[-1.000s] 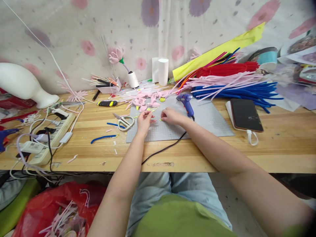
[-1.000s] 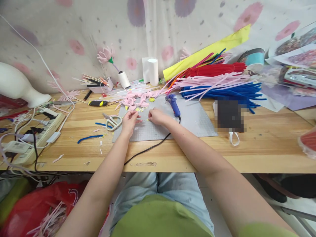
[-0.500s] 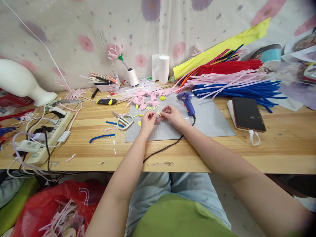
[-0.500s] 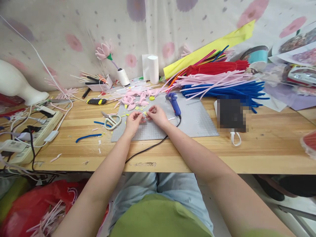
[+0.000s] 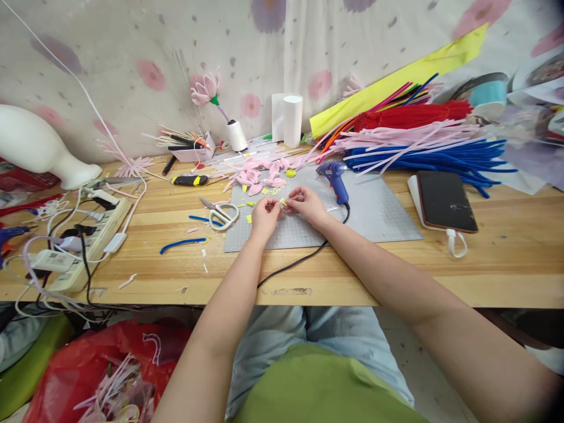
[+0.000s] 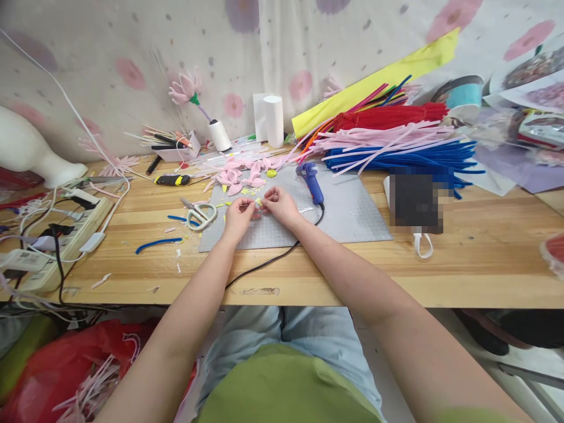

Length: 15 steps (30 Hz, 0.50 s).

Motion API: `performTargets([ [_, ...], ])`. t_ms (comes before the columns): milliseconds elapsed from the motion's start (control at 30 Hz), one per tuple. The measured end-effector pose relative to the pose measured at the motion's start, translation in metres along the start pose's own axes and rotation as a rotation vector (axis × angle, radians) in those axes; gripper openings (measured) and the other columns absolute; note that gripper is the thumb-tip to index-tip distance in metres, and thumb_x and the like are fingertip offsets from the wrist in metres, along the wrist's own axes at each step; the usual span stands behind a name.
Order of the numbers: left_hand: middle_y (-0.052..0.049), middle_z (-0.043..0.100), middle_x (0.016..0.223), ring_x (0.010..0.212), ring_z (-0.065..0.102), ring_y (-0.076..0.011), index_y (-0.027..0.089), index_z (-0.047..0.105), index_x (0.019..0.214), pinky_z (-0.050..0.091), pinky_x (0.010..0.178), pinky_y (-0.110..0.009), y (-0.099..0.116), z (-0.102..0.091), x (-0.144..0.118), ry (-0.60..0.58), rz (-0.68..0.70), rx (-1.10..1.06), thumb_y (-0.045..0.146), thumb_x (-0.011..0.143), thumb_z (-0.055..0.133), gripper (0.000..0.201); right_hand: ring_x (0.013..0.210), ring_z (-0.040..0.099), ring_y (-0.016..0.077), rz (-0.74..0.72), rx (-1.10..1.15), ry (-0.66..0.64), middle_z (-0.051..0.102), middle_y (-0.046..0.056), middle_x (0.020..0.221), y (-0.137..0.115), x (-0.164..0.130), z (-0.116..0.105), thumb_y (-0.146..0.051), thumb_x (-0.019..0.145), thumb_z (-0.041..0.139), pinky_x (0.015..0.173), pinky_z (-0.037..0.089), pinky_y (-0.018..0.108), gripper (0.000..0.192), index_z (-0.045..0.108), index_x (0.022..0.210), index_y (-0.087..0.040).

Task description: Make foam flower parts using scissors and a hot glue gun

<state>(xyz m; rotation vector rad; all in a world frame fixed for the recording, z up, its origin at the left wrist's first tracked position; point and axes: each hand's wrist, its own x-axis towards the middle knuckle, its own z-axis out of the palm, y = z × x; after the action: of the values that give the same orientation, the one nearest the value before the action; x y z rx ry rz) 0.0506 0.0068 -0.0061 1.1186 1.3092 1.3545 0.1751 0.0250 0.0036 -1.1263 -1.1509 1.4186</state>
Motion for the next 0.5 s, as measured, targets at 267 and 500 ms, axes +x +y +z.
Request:
performTargets([
  [267, 0.000, 0.058, 0.068, 0.061, 0.059, -0.0105, 0.015, 0.056, 0.074, 0.054, 0.055, -0.026, -0.0053, -0.0022, 0.0013, 0.011, 0.032, 0.070, 0.023, 0.071, 0.064, 0.011, 0.057, 0.062, 0.0085, -0.018, 0.010, -0.029, 0.059, -0.006, 0.056, 0.0008, 0.0003, -0.0002, -0.005, 0.070, 0.060, 0.053, 0.050, 0.018, 0.019, 0.047, 0.075, -0.018],
  [500, -0.001, 0.058, 0.069, 0.061, 0.058, -0.0107, 0.015, 0.057, 0.074, 0.053, 0.055, -0.026, -0.0056, -0.0021, 0.0009, 0.018, 0.031, 0.089, 0.024, 0.070, 0.064, 0.012, 0.057, 0.061, 0.0084, -0.021, 0.011, -0.055, 0.059, -0.006, 0.057, 0.0010, -0.0001, -0.0010, -0.008, 0.068, 0.063, 0.054, 0.051, 0.019, 0.020, 0.048, 0.076, -0.018],
])
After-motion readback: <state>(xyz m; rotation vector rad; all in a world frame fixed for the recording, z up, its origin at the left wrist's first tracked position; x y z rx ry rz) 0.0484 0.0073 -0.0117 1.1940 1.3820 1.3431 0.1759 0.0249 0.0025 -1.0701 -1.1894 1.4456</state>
